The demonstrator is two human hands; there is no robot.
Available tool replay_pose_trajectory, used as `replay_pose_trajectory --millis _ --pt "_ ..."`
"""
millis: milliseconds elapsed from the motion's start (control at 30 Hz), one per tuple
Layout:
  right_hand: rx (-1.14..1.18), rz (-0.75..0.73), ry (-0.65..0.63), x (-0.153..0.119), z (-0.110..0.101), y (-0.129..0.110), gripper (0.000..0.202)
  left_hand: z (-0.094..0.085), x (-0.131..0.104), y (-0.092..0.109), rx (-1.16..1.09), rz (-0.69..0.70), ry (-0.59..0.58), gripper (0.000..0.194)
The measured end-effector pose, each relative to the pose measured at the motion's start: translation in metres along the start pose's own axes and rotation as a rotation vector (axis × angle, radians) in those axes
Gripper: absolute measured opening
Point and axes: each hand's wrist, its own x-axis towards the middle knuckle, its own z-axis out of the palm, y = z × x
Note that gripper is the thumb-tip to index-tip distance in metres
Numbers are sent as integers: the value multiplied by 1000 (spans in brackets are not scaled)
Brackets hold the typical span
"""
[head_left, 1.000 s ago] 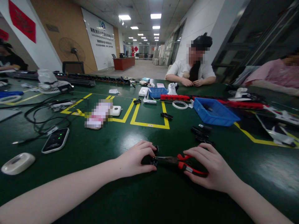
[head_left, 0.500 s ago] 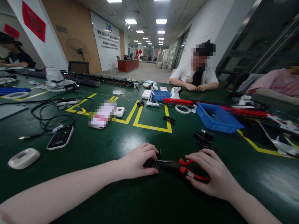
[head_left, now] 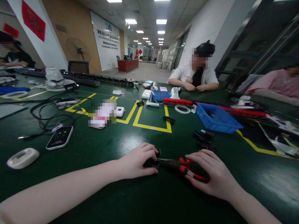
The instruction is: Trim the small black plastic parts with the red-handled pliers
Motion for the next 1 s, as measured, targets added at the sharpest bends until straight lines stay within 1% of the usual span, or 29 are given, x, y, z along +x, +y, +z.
replay_pose_trajectory --millis 267,533,800,1000 --pt "-14 -5 -2 -2 2 0 42 0 0 -1 5 2 -2 25" --pt "-62 37 -7 -7 7 6 51 1 0 -2 2 12 0 27" --pt "-64 25 -74 -4 6 1 50 1 0 -1 20 19 -3 25" --pt "-90 -26 -31 -4 7 2 43 0 0 0 27 28 -4 26"
